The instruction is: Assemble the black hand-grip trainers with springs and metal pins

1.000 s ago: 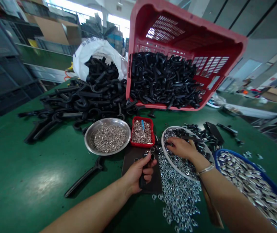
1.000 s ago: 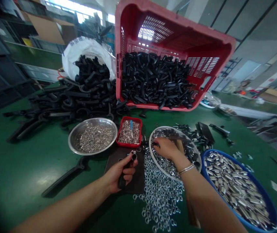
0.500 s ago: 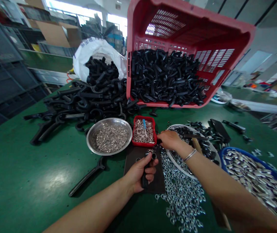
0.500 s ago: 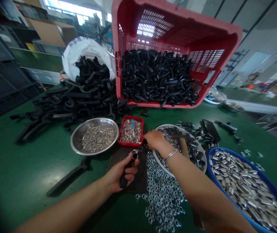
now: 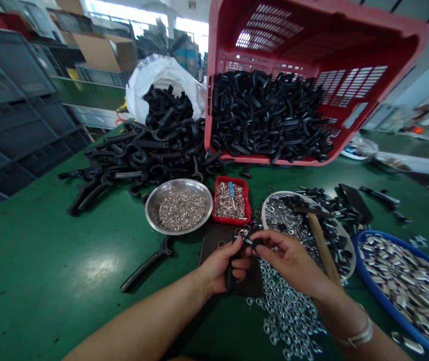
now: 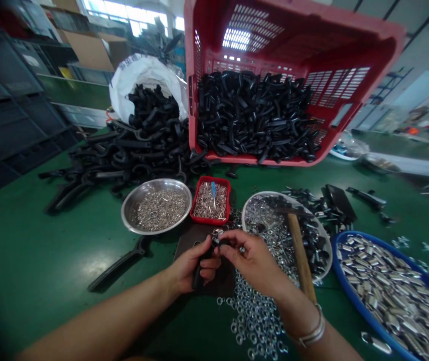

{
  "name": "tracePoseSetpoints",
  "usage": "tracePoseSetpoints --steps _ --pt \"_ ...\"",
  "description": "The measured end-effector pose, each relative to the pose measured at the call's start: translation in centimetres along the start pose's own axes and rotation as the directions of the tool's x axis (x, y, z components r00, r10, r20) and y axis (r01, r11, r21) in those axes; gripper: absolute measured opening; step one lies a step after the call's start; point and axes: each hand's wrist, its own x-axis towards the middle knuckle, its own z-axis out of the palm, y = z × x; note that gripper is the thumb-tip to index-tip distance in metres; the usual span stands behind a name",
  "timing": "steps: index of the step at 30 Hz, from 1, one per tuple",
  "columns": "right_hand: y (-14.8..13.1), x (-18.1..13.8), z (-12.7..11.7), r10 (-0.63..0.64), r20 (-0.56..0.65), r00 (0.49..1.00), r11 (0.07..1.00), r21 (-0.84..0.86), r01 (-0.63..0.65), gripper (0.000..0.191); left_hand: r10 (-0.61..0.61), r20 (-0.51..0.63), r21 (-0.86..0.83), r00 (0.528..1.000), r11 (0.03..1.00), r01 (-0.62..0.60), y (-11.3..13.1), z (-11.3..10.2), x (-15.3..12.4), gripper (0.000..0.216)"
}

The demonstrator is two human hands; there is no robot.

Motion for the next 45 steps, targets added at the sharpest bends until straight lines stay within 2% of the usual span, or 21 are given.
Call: tracePoseSetpoints --steps 2,3,5,7,9,12,14,19,22,26,29,32,35,37,39,41,43,45 --pt "-0.3 -0.9 1.2 -0.07 -0.111 0.991 0.993 -0.107 0.058 0.018 0.043 0.078 0.117 0.996 0.992 -0.052 0.1 0.1 -0.4 0.029" --pt "-0.6 -1.4 1.7 -0.148 -0.162 0.976 0.971 -0.209 0.113 0.017 0.053 0.119 0.18 0.991 0.981 -0.074 0.3 0.2 -0.6 0.032" --pt "-1.1 -2.4 2.5 -0.37 -0.199 0.908 0.857 -0.452 0.25 0.015 0.067 0.171 0.295 0.983 0.949 -0.115 0.7 0.4 -1.0 0.039" --pt "-1.5 -3.2 3.2 -0.545 -0.115 0.83 0.684 -0.634 0.361 0.016 0.083 0.189 0.375 0.979 0.915 -0.15 1.3 0.5 -1.3 0.045" --pt "-1.5 -3.6 3.7 -0.617 -0.035 0.786 0.555 -0.727 0.404 0.024 0.109 0.188 0.409 0.976 0.895 -0.178 1.7 0.4 -1.5 0.047" --pt "-1.3 -3.8 4.2 -0.664 0.012 0.747 0.434 -0.808 0.398 0.035 0.125 0.159 0.431 0.979 0.884 -0.182 2.1 0.1 -1.6 0.049" --pt "-1.2 -3.8 4.4 -0.683 0.017 0.73 0.392 -0.835 0.387 0.036 0.122 0.119 0.455 0.985 0.875 -0.163 2.4 0.0 -1.6 0.052" --pt "-1.2 -3.5 4.8 -0.692 -0.071 0.719 0.403 -0.864 0.302 0.028 0.08 0.097 0.544 0.992 0.83 -0.121 2.8 0.1 -1.8 0.056" --pt "-0.5 -2.5 4.4 -0.692 -0.137 0.708 0.446 -0.853 0.271 0.023 0.144 0.107 0.541 0.984 0.822 -0.179 2.4 0.5 -1.4 0.051" --pt "0.9 -0.7 3.2 -0.543 -0.331 0.772 0.626 -0.773 0.108 0.021 0.275 0.013 0.491 0.961 0.836 -0.246 1.4 0.7 -0.5 0.04" --pt "1.5 0.0 2.6 -0.446 -0.292 0.846 0.668 -0.738 0.097 0.028 0.303 -0.042 0.492 0.952 0.836 -0.244 1.0 0.8 0.0 0.038" --pt "1.8 0.3 2.3 -0.287 -0.245 0.926 0.73 -0.682 0.046 0.037 0.417 -0.068 0.607 0.906 0.738 -0.294 0.9 1.0 0.0 0.033" --pt "2.2 0.5 2.4 -0.047 -0.225 0.973 0.91 -0.411 -0.051 0.046 0.547 -0.043 0.75 0.836 0.571 -0.334 0.7 1.3 -0.1 0.025" --pt "2.5 0.6 2.5 0.151 -0.183 0.971 0.973 -0.148 -0.179 0.052 0.597 0.007 0.803 0.802 0.475 -0.361 0.5 1.4 -0.2 0.023" --pt "2.9 0.7 2.5 0.284 -0.115 0.952 0.957 -0.02 -0.288 0.056 0.616 0.035 0.801 0.787 0.454 -0.391 0.2 1.3 0.0 0.024" --pt "3.2 0.7 2.3 0.281 -0.112 0.953 0.948 -0.121 -0.294 0.059 0.608 0.008 0.746 0.794 0.525 -0.409 0.0 1.2 0.2 0.027" --pt "3.5 0.4 2.1 0.16 -0.127 0.979 0.932 -0.308 -0.193 0.058 0.572 -0.078 0.671 0.816 0.635 -0.381 -0.1 1.2 0.3 0.033" --pt "3.8 0.1 2.1 0.002 -0.175 0.985 0.875 -0.476 -0.086 0.049 0.522 -0.172 0.608 0.835 0.723 -0.327 -0.1 1.4 0.3 0.04"
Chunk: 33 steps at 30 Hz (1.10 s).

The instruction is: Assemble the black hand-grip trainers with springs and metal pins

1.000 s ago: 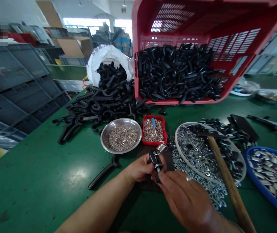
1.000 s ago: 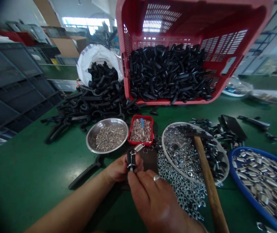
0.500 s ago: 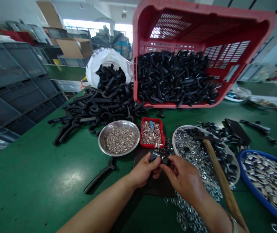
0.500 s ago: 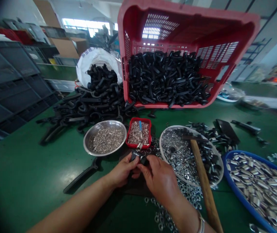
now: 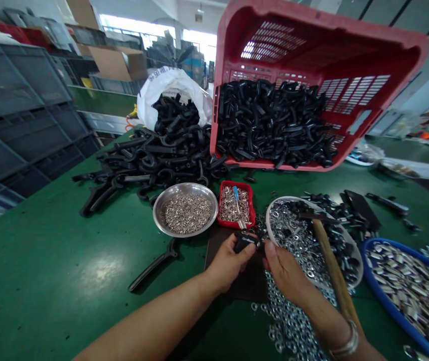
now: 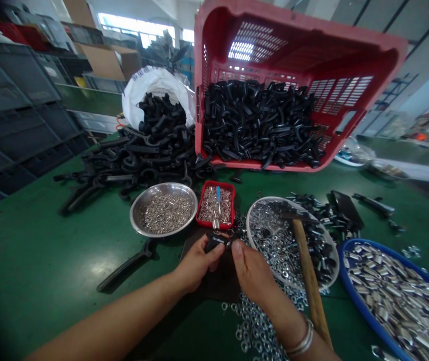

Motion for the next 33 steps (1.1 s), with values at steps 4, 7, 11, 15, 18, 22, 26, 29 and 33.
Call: tracePoseSetpoints --steps 4,7,11,15,18,22,26,29,33 --pt "-0.1 -0.3 0.4 -0.062 -0.147 0.987 0.987 -0.156 0.038 0.04 -0.066 0.045 -0.04 0.997 0.997 0.068 0.3 0.1 0.0 0.046" --pt "-0.7 -0.1 -0.1 0.04 0.121 0.992 0.997 0.059 -0.047 0.05 -0.03 0.029 0.011 0.999 1.0 0.029 0.2 0.0 0.0 0.048" --pt "-0.9 0.2 -0.9 0.023 0.019 1.0 0.992 -0.128 -0.021 0.047 -0.112 0.009 -0.019 0.994 0.993 0.112 0.0 -0.1 0.1 0.046" --pt "-0.4 0.2 -0.2 -0.088 -0.059 0.994 0.973 -0.22 0.073 0.044 -0.09 0.006 0.019 0.996 0.996 0.09 0.1 -0.3 0.4 0.045" --pt "-0.2 0.6 0.2 -0.069 -0.029 0.997 0.984 -0.166 0.063 0.044 -0.078 -0.009 0.047 0.997 0.996 0.079 0.5 -0.5 0.7 0.046" --pt "-0.4 1.3 0.0 -0.082 -0.106 0.991 0.975 -0.214 0.058 0.051 -0.095 -0.01 0.072 0.995 0.993 0.095 1.1 -0.5 0.7 0.047" --pt "-0.6 1.4 -0.3 0.114 0.172 0.978 0.993 -0.04 -0.109 0.065 -0.115 0.004 0.101 0.993 0.988 0.114 1.1 -0.5 0.6 0.049" --pt "-0.3 1.0 -0.3 0.005 -0.069 0.998 0.982 -0.188 -0.018 0.056 -0.172 0.003 0.051 0.985 0.984 0.172 0.7 -0.4 0.5 0.049" --pt "0.4 0.5 -0.4 0.059 0.071 0.996 0.994 -0.093 -0.052 0.062 -0.206 0.023 0.058 0.978 0.977 0.205 0.3 -0.3 0.3 0.049"
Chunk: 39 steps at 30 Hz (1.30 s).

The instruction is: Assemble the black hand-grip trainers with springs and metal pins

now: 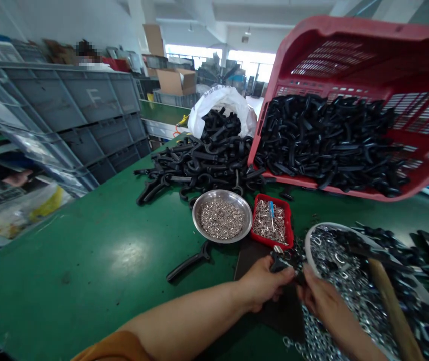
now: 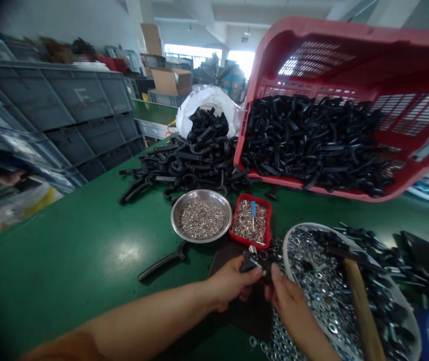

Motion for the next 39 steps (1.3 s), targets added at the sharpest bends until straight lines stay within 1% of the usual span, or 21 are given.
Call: tracePoseSetpoints --steps 1,2,4,5,6,9,10,12,15,17,19,21,22,23,25,27,28,30,33,36,39 --pt "0.1 -0.1 0.0 0.012 0.037 0.999 1.0 0.018 -0.012 0.063 -0.004 0.003 0.004 1.0 1.0 0.004 0.0 0.0 0.0 0.048" --pt "0.2 -0.1 -0.1 0.005 0.013 1.0 1.0 -0.002 -0.005 0.061 -0.008 0.006 0.007 1.0 1.0 0.008 0.1 0.0 0.1 0.047" --pt "0.3 -0.3 0.1 -0.05 -0.164 0.985 0.994 -0.106 0.033 0.056 -0.03 0.023 0.023 0.999 0.999 0.03 0.2 -0.1 0.1 0.043" --pt "0.3 -0.4 0.3 -0.068 -0.225 0.972 0.991 -0.128 0.04 0.055 -0.048 0.029 0.044 0.998 0.998 0.046 0.4 -0.2 0.1 0.042" --pt "0.4 -0.6 0.6 -0.056 -0.231 0.971 0.994 -0.101 0.033 0.055 -0.053 0.03 0.082 0.998 0.995 0.05 0.5 -0.3 0.1 0.041" --pt "0.7 -1.1 1.6 0.091 -0.01 0.996 0.985 0.148 -0.089 0.056 0.066 0.042 0.312 0.997 0.947 -0.076 0.9 -0.6 -0.4 0.042" --pt "0.9 -1.3 1.8 0.109 0.054 0.993 0.973 0.201 -0.118 0.057 0.125 0.065 0.414 0.99 0.899 -0.14 1.0 -0.7 -0.6 0.043" --pt "1.3 -1.3 1.6 0.095 0.085 0.992 0.968 0.224 -0.112 0.055 0.187 0.123 0.604 0.975 0.766 -0.223 1.4 -0.9 -1.1 0.045" --pt "1.9 -0.8 0.1 -0.001 -0.036 0.999 0.994 0.11 0.005 0.042 0.158 0.17 0.775 0.973 0.588 -0.231 2.3 -0.9 -1.6 0.048" --pt "2.2 -0.1 -1.0 -0.167 -0.131 0.977 0.986 -0.015 0.167 0.044 0.107 0.275 0.818 0.956 0.497 -0.291 3.2 -0.8 -1.8 0.049" --pt "2.5 0.4 -1.6 -0.366 -0.092 0.926 0.929 -0.086 0.359 0.042 -0.022 0.394 0.838 0.919 0.421 -0.348 4.3 -0.6 -2.0 0.05" --pt "2.7 0.8 -1.5 -0.451 0.002 0.893 0.89 -0.07 0.45 0.031 -0.16 0.397 0.889 0.904 0.312 -0.335 5.2 -0.7 -2.0 0.056" --pt "2.8 0.8 -1.2 -0.454 0.011 0.891 0.888 -0.08 0.454 0.028 -0.183 0.355 0.922 0.917 0.229 -0.311 5.5 -0.8 -2.1 0.061" --pt "2.8 0.7 -0.7 -0.444 -0.006 0.896 0.891 -0.107 0.441 0.028 -0.158 0.313 0.947 0.937 0.131 -0.294 5.7 -1.0 -2.1 0.065" --pt "2.5 0.3 0.3 -0.416 -0.075 0.906 0.898 -0.188 0.397 0.031 0.004 0.288 0.955 0.958 -0.073 -0.287 5.8 -1.6 -2.0 0.069" --pt "2.0 -0.2 1.1 -0.38 -0.099 0.92 0.9 -0.267 0.343 0.034 0.15 0.354 0.922 0.923 -0.224 -0.317 5.4 -2.2 -1.9 0.068" --pt "1.7 -0.4 1.4 -0.35 -0.094 0.932 0.902 -0.302 0.308 0.035 0.182 0.388 0.904 0.903 -0.268 -0.334 5.2 -2.5 -1.8 0.068" --pt "1.2 -0.8 1.6 -0.275 -0.051 0.96 0.902 -0.359 0.239 0.034 0.189 0.428 0.882 0.884 -0.299 -0.363 4.6 -2.8 -1.6 0.07" --pt "0.7 -1.3 1.4 -0.175 -0.014 0.984 0.897 -0.415 0.153 0.031 0.159 0.434 0.883 0.887 -0.271 -0.384 3.9 -2.8 -1.2 0.069" --pt "0.9 -1.9 1.3 -0.162 -0.03 0.986 0.901 -0.412 0.135 0.031 0.182 0.406 0.901 0.896 -0.245 -0.358 3.5 -2.9 -1.3 0.069" --pt "1.5 -3.0 0.7 -0.185 -0.104 0.977 0.93 -0.341 0.14 0.036 0.231 0.37 0.918 0.9 -0.238 -0.317 4.0 -3.3 -1.9 0.076"
